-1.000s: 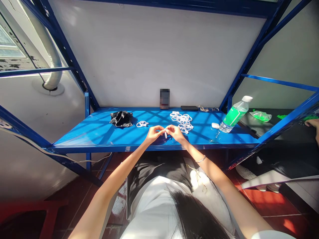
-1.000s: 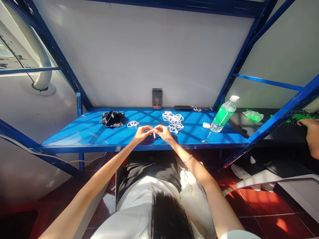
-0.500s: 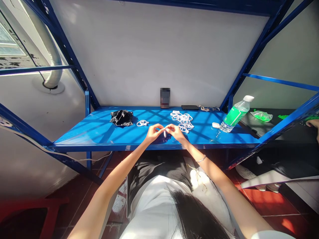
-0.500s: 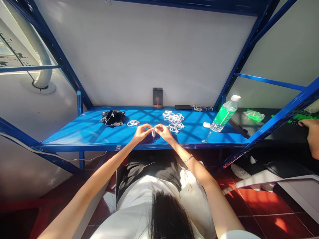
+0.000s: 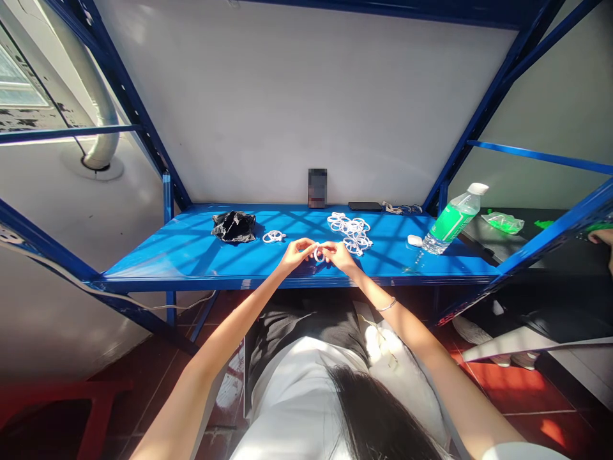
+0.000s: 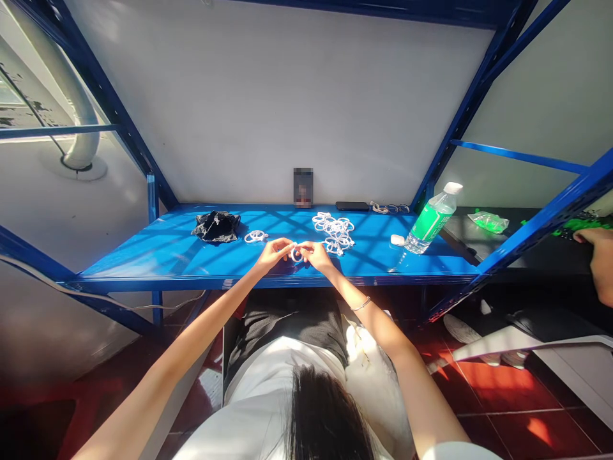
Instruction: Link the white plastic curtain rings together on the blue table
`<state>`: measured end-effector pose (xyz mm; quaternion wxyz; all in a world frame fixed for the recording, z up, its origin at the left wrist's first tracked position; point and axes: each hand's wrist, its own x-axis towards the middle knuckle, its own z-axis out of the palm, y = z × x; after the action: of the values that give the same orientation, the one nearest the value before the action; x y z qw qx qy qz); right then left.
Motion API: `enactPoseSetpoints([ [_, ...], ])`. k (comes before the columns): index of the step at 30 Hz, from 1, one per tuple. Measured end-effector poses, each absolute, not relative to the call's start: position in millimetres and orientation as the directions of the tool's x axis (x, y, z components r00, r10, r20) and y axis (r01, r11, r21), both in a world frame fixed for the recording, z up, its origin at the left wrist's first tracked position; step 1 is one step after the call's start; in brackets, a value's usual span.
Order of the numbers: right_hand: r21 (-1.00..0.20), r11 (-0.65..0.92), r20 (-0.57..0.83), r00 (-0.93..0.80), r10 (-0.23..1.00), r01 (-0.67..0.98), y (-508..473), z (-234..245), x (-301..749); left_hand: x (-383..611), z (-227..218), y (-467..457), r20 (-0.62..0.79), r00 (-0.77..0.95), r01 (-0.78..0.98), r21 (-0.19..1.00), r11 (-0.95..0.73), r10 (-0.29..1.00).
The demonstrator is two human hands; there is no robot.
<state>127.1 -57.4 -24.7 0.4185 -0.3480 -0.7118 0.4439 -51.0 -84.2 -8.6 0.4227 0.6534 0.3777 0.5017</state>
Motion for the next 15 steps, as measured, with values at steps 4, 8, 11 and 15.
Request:
enactPoseSetpoints([
  [4, -0.937, 0.331, 0.275, -0.354, 0.894, 0.11, -58.0, -23.2, 126.7, -50.0, -6.7, -85.4, 0.287, 0.287, 0.044, 0.949, -0.312, 0.914],
  [8, -0.937, 0.336, 0.292, -0.307, 0.906, 0.1, -57.7, -22.3, 126.6, -51.1, -3.7, -87.5, 0.266, 0.361, 0.074, 0.947, -0.312, 0.894],
  [11, -0.936, 0.336, 0.294, -0.3, 0.908, 0.101, -59.1, -20.4, 126.7, -52.4, -2.6, -88.1, 0.258, 0.388, 0.09, 0.945, -0.315, 0.885],
  [15, -0.941, 0.332, 0.299, -0.3, 0.906, 0.063, -63.1, -16.1, 127.1, -53.2, -1.6, -89.5, 0.245, 0.404, 0.051, 0.956, -0.289, 0.882],
])
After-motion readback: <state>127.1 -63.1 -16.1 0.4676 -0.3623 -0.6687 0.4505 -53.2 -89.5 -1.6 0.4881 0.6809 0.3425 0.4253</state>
